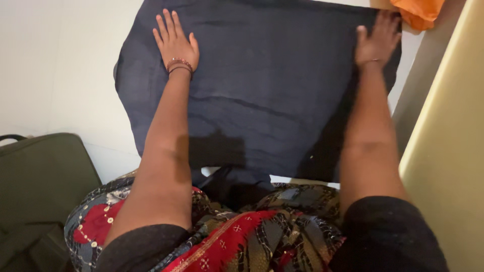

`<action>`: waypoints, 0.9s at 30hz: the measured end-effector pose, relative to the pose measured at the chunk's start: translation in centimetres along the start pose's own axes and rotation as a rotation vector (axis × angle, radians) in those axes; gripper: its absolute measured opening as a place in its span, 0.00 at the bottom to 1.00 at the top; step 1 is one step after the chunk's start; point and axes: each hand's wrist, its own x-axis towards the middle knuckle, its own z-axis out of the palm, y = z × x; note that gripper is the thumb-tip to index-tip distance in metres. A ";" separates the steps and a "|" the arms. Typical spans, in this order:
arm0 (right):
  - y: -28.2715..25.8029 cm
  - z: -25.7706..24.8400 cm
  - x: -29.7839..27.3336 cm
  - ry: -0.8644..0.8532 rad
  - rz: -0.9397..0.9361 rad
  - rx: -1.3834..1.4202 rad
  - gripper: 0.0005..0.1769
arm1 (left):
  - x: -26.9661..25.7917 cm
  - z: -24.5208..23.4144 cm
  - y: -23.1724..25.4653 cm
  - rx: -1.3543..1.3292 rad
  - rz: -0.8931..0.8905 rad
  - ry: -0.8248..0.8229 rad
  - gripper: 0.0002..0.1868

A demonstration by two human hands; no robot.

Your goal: The person folds a navy blue shirt on a white surface by folding in the sleeves and sides and then folding the bottom up to the collar.

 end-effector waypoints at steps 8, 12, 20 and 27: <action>-4.7 -2.0 -8.2 -0.039 -0.314 -0.117 0.42 | -2.6 -3.6 2.7 -0.107 0.146 -0.075 0.40; -9.3 -1.3 -15.4 -0.156 -0.393 0.009 0.42 | -7.6 -2.8 2.8 -0.028 0.374 -0.142 0.39; -10.2 -1.9 -12.3 -0.130 -0.397 0.021 0.39 | -5.4 -1.1 2.5 0.013 0.452 -0.072 0.37; -11.0 -1.1 -12.3 -0.081 -0.345 0.031 0.39 | -6.0 -2.5 4.1 -0.079 0.428 0.135 0.36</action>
